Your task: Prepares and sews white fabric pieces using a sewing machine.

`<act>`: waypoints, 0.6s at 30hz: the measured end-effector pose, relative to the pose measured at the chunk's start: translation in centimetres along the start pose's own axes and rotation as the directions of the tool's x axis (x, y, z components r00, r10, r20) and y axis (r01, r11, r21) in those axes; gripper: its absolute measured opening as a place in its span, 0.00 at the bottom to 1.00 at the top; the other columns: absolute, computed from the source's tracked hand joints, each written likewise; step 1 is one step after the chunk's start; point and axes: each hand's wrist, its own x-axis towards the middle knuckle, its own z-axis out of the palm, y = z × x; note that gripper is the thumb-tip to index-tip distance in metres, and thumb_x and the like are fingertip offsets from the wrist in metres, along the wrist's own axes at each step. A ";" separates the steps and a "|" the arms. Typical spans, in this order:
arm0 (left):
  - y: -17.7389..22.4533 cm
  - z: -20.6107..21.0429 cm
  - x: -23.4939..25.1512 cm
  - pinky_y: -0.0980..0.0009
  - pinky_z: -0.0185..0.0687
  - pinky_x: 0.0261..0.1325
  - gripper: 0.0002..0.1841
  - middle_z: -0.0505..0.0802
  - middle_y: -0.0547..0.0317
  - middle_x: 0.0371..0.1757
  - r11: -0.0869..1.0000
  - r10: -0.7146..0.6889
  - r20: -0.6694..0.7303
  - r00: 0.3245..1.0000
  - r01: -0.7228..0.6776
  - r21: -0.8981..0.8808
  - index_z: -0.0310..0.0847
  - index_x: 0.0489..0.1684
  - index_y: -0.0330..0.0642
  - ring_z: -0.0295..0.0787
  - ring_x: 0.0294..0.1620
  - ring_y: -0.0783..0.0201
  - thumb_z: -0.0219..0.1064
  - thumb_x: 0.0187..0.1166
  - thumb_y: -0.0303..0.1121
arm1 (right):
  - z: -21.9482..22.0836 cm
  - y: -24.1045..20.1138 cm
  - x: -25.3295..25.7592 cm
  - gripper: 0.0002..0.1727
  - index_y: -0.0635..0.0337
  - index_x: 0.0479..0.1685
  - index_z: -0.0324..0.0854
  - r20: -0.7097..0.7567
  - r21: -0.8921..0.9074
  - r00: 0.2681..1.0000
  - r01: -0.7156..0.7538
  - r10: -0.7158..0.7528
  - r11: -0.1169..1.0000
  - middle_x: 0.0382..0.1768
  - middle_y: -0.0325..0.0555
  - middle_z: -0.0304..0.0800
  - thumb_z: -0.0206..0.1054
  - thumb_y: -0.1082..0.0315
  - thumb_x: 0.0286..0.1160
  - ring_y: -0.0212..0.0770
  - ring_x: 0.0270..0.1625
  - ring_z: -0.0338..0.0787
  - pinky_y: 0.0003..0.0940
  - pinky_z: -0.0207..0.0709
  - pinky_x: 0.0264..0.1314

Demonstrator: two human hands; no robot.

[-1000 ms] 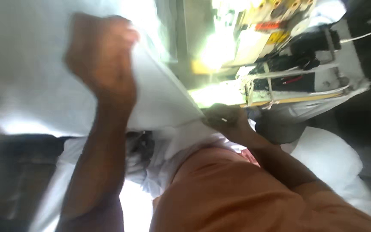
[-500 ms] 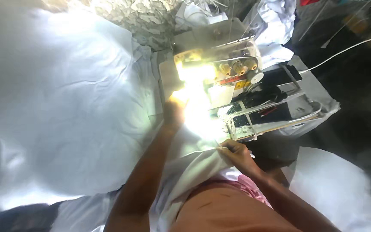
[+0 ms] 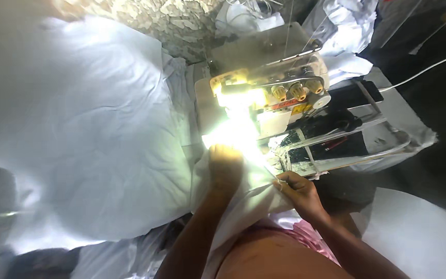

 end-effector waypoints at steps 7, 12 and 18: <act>0.4 -0.1 0.5 0.47 0.81 0.50 0.09 0.91 0.38 0.36 0.999 -0.033 -0.005 0.999 0.033 0.021 0.89 0.44 0.28 0.90 0.41 0.38 0.63 0.79 0.23 | -0.3 0.0 0.7 0.05 0.62 0.39 0.87 -0.035 -0.100 0.999 0.020 -0.024 0.995 0.30 0.28 0.89 0.66 0.72 0.76 0.14 0.31 0.83 0.10 0.78 0.36; 0.8 0.2 0.4 0.46 0.81 0.52 0.10 0.92 0.37 0.36 0.997 -0.069 -0.033 0.997 0.070 0.038 0.89 0.46 0.28 0.90 0.42 0.38 0.62 0.81 0.25 | -0.6 0.0 0.8 0.04 0.61 0.40 0.88 -0.065 -0.129 0.998 -0.018 0.009 0.991 0.29 0.28 0.89 0.68 0.72 0.74 0.14 0.28 0.83 0.11 0.77 0.34; 2.1 -0.3 -0.4 0.44 0.79 0.58 0.11 0.93 0.36 0.46 0.996 -0.079 -0.040 0.996 0.081 0.041 0.91 0.42 0.31 0.90 0.51 0.37 0.67 0.78 0.32 | -0.1 -0.5 0.0 0.02 0.60 0.39 0.85 -0.092 -0.052 0.996 -0.016 0.012 0.999 0.26 0.26 0.88 0.68 0.74 0.74 0.15 0.26 0.82 0.11 0.77 0.31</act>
